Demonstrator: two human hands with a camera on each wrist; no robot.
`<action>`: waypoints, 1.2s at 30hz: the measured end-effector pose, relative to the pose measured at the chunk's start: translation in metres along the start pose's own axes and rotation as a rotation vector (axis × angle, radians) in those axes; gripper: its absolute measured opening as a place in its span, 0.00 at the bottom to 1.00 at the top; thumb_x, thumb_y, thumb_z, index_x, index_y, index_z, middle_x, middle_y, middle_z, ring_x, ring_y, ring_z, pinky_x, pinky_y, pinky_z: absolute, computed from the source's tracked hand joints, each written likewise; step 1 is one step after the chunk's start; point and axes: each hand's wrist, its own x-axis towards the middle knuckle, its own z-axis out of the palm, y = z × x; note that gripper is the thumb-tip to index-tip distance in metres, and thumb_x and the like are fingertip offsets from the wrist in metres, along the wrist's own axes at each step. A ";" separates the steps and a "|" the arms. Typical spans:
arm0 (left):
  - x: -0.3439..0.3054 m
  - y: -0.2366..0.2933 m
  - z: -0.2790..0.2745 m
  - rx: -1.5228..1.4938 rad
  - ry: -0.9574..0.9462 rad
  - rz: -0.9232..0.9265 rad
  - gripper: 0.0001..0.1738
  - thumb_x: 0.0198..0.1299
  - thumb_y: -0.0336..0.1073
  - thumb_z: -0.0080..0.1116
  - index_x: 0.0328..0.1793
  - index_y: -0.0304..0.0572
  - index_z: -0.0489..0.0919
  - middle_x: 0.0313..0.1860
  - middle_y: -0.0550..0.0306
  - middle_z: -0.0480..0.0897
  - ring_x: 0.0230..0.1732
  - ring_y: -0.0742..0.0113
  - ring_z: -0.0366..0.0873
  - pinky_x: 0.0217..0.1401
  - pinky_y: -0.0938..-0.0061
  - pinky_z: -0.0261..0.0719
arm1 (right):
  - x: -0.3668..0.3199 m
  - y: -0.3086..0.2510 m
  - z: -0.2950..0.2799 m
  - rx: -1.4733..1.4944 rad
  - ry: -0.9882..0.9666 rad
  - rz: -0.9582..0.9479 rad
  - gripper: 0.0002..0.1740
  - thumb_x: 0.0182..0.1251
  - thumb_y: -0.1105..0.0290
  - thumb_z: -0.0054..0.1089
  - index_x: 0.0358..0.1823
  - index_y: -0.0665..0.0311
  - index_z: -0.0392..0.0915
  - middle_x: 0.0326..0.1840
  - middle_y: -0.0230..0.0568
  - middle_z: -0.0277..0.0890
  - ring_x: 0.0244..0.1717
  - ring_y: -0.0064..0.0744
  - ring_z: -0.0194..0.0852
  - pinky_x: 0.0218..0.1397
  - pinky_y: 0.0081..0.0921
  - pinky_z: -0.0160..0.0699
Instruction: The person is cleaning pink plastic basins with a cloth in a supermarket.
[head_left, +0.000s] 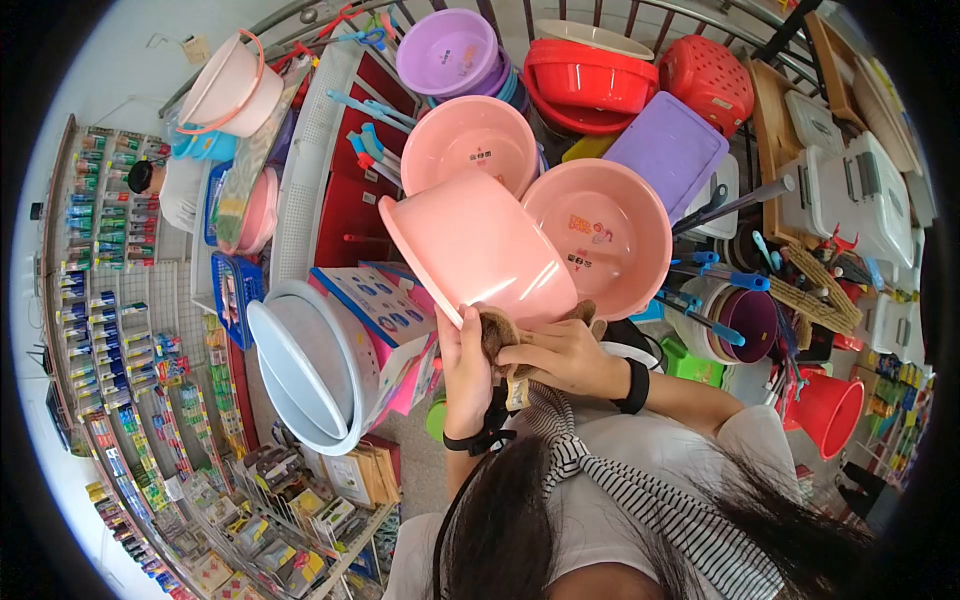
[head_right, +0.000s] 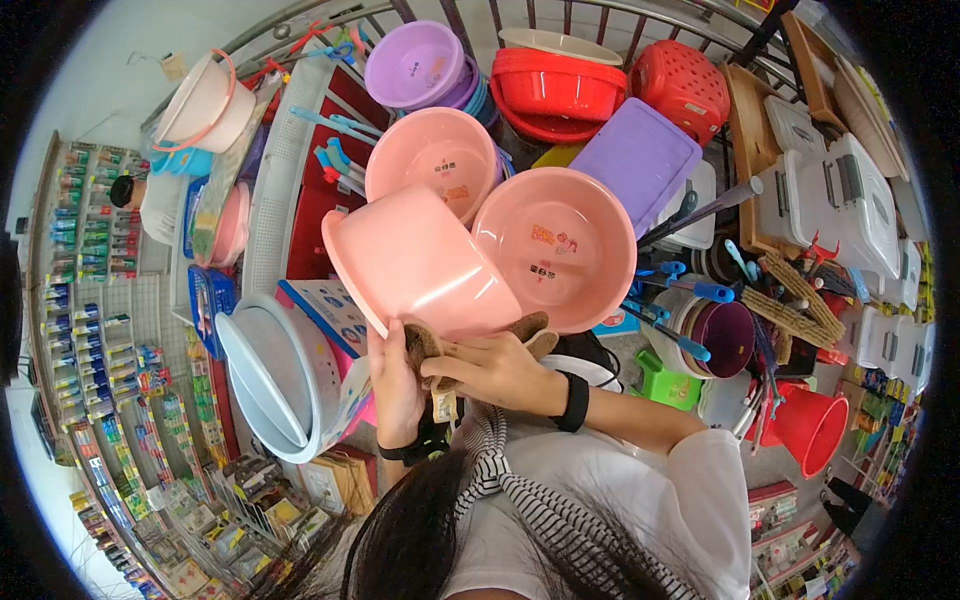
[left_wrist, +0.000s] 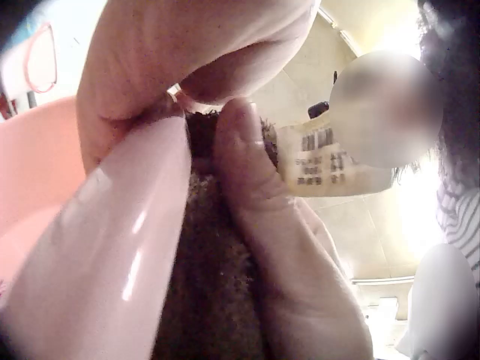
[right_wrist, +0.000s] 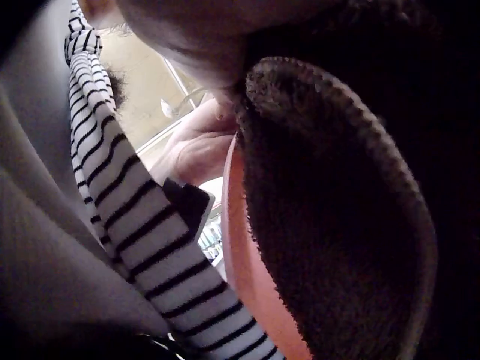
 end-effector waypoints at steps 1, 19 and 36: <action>0.001 -0.001 0.000 0.056 -0.010 0.037 0.18 0.72 0.38 0.45 0.64 0.40 0.63 0.45 0.63 0.71 0.42 0.77 0.70 0.45 0.81 0.71 | 0.001 -0.001 -0.002 -0.053 -0.023 0.007 0.25 0.44 0.72 0.67 0.49 0.56 0.75 0.37 0.36 0.78 0.33 0.36 0.78 0.35 0.32 0.79; -0.001 -0.011 -0.005 0.204 0.019 0.243 0.21 0.71 0.38 0.50 0.63 0.30 0.67 0.52 0.53 0.77 0.49 0.72 0.74 0.54 0.77 0.72 | 0.050 0.008 -0.038 -0.302 0.322 0.229 0.27 0.49 0.72 0.66 0.54 0.57 0.73 0.50 0.45 0.69 0.41 0.46 0.78 0.37 0.35 0.80; -0.002 -0.011 -0.006 0.333 -0.049 0.345 0.22 0.64 0.39 0.61 0.56 0.29 0.71 0.46 0.54 0.79 0.45 0.72 0.74 0.50 0.77 0.72 | 0.047 0.010 -0.046 -0.357 0.167 -0.030 0.22 0.51 0.78 0.57 0.50 0.59 0.79 0.51 0.36 0.75 0.39 0.35 0.81 0.36 0.28 0.82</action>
